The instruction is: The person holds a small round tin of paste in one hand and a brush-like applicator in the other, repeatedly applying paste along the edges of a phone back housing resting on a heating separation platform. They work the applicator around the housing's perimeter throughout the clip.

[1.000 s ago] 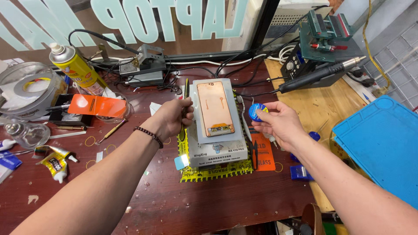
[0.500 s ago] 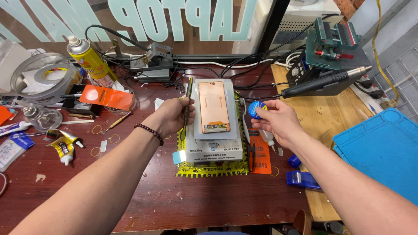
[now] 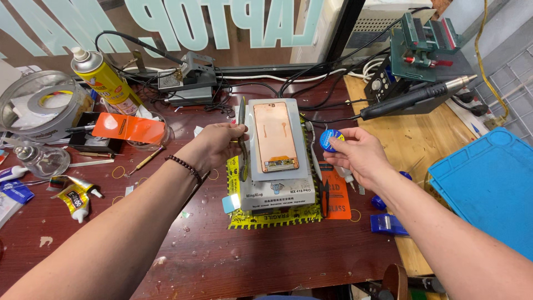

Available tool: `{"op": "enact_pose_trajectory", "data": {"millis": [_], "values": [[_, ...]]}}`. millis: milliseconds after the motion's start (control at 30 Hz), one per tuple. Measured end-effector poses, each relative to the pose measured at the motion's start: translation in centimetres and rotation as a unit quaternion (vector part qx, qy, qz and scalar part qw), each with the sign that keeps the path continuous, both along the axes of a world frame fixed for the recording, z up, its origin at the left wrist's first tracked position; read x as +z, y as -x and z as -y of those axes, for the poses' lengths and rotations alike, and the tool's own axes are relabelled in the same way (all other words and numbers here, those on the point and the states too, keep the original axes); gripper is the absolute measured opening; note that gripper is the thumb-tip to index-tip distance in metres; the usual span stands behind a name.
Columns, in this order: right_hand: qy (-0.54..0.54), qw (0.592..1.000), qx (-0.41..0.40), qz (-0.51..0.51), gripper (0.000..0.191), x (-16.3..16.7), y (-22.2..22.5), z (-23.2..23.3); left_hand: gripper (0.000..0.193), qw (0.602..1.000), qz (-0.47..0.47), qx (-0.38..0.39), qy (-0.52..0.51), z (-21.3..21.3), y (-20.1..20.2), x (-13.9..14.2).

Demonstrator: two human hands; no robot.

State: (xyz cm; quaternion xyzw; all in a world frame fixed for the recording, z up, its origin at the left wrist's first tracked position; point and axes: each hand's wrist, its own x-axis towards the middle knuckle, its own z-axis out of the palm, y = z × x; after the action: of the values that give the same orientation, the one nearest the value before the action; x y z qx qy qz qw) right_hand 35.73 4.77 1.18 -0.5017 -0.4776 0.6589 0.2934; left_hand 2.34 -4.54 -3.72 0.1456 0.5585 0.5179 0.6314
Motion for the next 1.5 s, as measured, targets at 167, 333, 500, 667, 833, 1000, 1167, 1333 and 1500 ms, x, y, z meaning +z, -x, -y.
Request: {"op": "enact_pose_trajectory", "data": {"millis": [167,333,500,667,833,1000,1167,1333,1500], "values": [[-0.003,1.000,0.000,-0.002,0.032,0.0,-0.1,-0.1,0.008,1.000,0.011,0.004,0.010,0.1,-0.2,0.9],[0.005,1.000,0.005,0.000,0.029,0.0,-0.2,-0.1,0.008,0.999,0.035,0.012,-0.001,0.4,-0.6,1.0],[0.002,1.000,0.001,0.000,0.029,0.1,0.0,0.0,0.012,1.000,0.020,0.020,0.009,0.6,-0.7,1.3],[-0.004,1.000,0.001,-0.001,0.027,0.2,0.2,0.0,0.012,0.999,0.023,0.027,0.004,1.0,-0.8,1.4],[-0.003,1.000,-0.002,0.000,0.026,0.1,0.7,-0.1,0.014,0.999,0.027,0.029,0.019,1.3,-0.6,1.4],[-0.003,1.000,-0.002,0.002,0.025,0.2,1.0,-0.3,0.016,0.998,0.044,0.040,0.026,1.5,-0.7,1.4],[-0.001,1.000,-0.004,0.004,0.025,0.4,1.2,-0.4,0.015,0.998,0.033,0.049,0.037,1.9,-0.8,1.8],[-0.001,1.000,-0.001,-0.002,0.024,0.4,1.4,-0.6,0.015,0.997,0.034,0.050,0.044,2.3,-0.7,1.9],[0.002,1.000,0.004,-0.013,0.024,0.3,1.6,-0.7,0.014,0.998,0.035,0.048,0.028,2.8,-0.6,1.7]]}}
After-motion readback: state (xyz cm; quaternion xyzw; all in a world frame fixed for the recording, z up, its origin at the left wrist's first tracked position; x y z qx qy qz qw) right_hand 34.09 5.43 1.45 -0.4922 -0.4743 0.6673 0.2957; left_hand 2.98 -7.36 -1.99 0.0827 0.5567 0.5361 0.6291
